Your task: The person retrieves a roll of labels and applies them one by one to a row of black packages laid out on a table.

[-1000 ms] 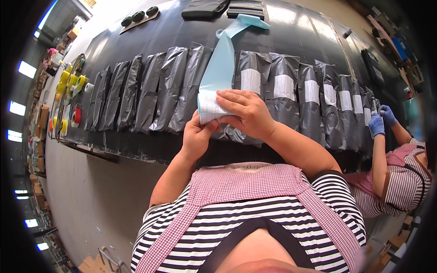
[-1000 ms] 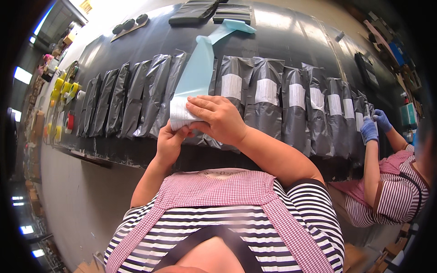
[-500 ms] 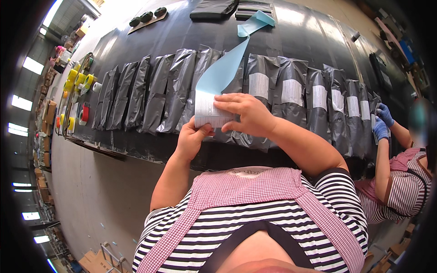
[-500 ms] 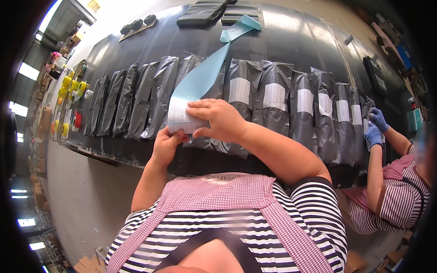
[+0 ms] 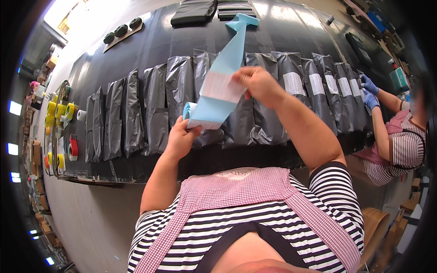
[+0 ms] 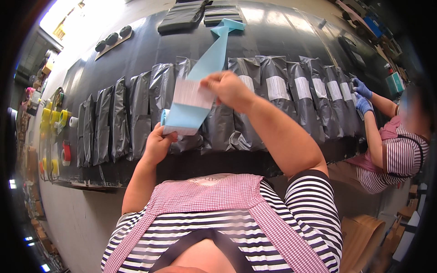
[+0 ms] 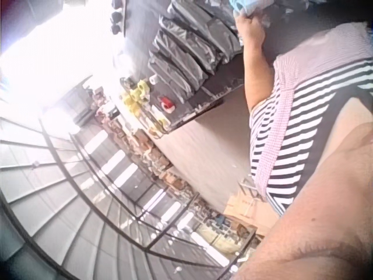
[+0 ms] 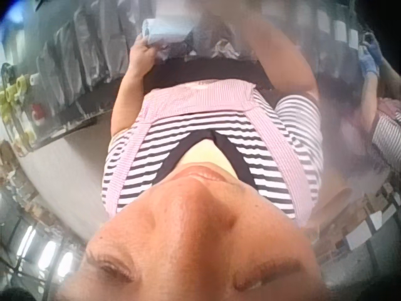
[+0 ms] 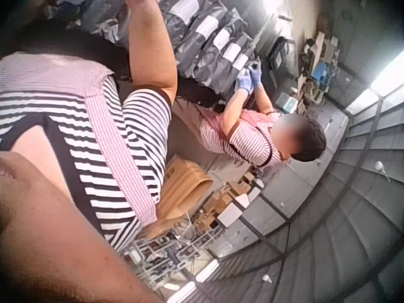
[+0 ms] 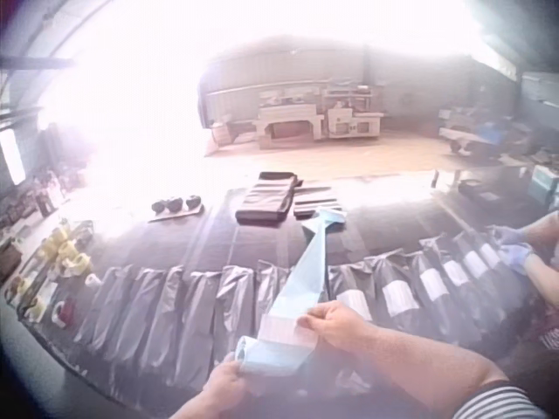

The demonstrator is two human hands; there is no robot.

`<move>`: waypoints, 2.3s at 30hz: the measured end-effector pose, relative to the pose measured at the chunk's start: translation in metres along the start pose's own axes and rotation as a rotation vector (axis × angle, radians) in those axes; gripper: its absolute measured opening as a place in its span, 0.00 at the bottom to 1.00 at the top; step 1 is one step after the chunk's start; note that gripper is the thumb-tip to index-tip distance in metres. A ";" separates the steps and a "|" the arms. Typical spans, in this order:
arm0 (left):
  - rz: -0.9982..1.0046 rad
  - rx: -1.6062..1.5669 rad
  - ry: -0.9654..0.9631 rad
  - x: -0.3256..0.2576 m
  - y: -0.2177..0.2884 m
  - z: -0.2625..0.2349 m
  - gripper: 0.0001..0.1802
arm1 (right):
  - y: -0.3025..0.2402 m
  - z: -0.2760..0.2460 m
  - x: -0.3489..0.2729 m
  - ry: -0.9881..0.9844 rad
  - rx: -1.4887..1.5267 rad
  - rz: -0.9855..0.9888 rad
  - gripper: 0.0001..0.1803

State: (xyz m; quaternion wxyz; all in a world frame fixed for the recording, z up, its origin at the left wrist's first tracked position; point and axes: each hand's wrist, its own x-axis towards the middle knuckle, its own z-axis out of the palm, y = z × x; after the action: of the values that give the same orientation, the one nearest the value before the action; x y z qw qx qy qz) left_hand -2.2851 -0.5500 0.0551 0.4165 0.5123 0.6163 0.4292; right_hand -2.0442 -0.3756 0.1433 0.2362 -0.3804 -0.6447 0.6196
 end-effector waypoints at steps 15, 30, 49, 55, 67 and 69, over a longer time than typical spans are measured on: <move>0.437 -1.153 0.701 0.025 -0.078 -0.219 0.27 | 0.121 0.008 0.033 0.343 -0.793 -0.770 0.23; 0.365 -1.149 0.657 0.046 -0.092 -0.203 0.26 | 0.139 0.000 0.055 0.188 -0.778 -0.638 0.22; 0.317 -1.134 0.575 0.041 -0.075 -0.177 0.25 | 0.109 0.074 0.090 0.224 -1.321 0.091 0.29; 0.269 -1.098 0.467 0.029 -0.063 -0.163 0.24 | 0.119 0.042 0.074 0.240 -0.966 -0.067 0.39; -0.043 -1.030 0.041 0.004 -0.011 -0.032 0.23 | 0.039 0.133 -0.035 0.088 -1.106 -1.121 0.24; -0.088 -1.142 -0.095 -0.005 0.004 -0.026 0.27 | 0.041 0.128 -0.027 0.227 -1.049 -1.067 0.25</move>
State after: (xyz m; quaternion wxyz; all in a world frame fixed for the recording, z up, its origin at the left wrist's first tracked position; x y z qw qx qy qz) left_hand -2.3085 -0.5568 0.0672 0.6719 0.1989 0.2879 0.6527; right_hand -2.1189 -0.4783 0.0926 0.3568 -0.1408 -0.9235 -0.0097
